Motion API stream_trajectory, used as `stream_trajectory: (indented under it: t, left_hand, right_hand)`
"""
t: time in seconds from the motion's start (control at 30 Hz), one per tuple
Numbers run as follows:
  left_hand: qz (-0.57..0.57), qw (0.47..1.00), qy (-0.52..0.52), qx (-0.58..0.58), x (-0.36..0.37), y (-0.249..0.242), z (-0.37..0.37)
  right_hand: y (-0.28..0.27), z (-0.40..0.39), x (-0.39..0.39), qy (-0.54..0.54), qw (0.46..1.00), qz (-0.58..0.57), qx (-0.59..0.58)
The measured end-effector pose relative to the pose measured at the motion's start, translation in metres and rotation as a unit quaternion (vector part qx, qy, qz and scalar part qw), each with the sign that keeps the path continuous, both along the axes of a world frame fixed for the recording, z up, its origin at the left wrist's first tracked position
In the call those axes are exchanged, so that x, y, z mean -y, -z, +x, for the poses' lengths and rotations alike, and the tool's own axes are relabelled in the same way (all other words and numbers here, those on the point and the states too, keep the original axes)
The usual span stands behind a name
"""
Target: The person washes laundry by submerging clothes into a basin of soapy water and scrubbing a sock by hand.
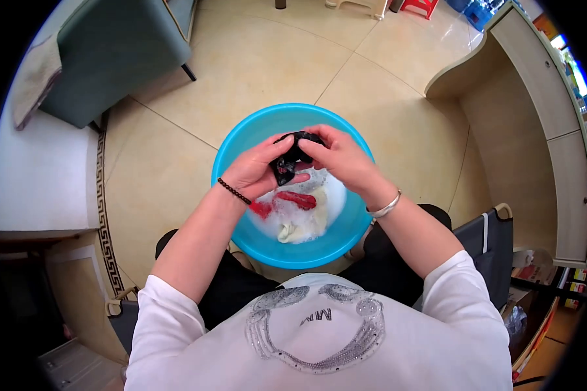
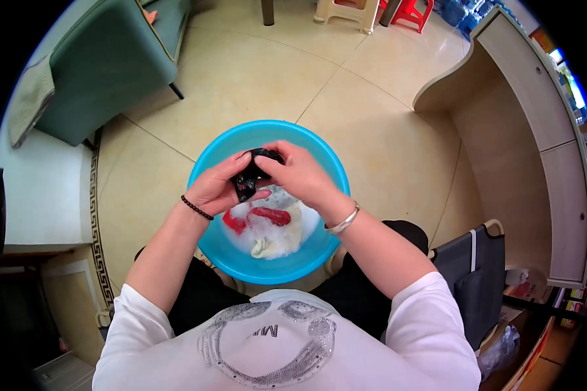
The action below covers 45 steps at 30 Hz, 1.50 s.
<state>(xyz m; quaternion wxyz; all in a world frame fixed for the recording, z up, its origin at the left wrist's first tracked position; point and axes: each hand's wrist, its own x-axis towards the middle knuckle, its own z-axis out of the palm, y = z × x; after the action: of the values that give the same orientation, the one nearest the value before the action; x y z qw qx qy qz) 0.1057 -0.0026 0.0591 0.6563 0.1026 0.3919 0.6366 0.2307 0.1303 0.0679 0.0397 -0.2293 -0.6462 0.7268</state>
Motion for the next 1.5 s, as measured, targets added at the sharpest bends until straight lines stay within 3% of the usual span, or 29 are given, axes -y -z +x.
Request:
stream_trajectory:
  t: [0.07,0.1,0.13,0.2,0.23,0.4,0.53,0.73,0.8,1.0,1.5]
  left_hand:
    - [0.051,0.998,-0.027,0.033,-0.005,0.001,0.010]
    - [0.065,0.997,-0.013,0.047,-0.006,0.004,0.009]
    - [0.064,0.997,-0.015,0.049,-0.007,0.005,0.010]
    - [0.001,0.995,-0.063,0.072,-0.010,0.006,0.012]
    - [-0.014,0.994,-0.088,0.068,-0.010,0.002,0.014]
    - [0.017,0.978,-0.089,0.186,-0.007,0.004,0.013]
    - [0.070,0.973,-0.027,0.220,-0.001,0.012,0.004]
    - [-0.003,0.987,0.008,0.160,0.005,0.022,0.000]
    - [-0.010,0.988,0.004,0.154,0.006,0.022,0.002]
    - [0.016,0.990,-0.018,0.140,0.009,0.029,0.009]
    - [-0.002,0.997,0.076,-0.028,0.008,0.023,0.000]
  right_hand:
    - [0.005,0.001,0.014,0.016,0.990,0.099,-0.097]
    - [0.000,0.004,0.017,0.021,0.945,0.314,-0.084]
    - [0.001,0.005,0.020,0.019,0.946,0.313,-0.082]
    - [0.005,0.006,0.028,0.035,0.819,0.555,-0.142]
    - [0.006,0.005,0.032,0.031,0.799,0.578,-0.161]
    - [0.031,-0.009,0.030,0.009,0.783,0.606,-0.140]
    - [0.039,-0.013,0.013,0.011,0.830,0.547,-0.113]
    - [0.047,-0.013,0.008,-0.015,0.846,0.531,-0.052]
    - [0.047,-0.014,0.005,-0.001,0.873,0.487,-0.015]
    - [0.045,-0.015,0.009,-0.014,0.850,0.526,0.037]
    - [0.026,-0.015,0.011,-0.013,0.902,0.431,-0.009]
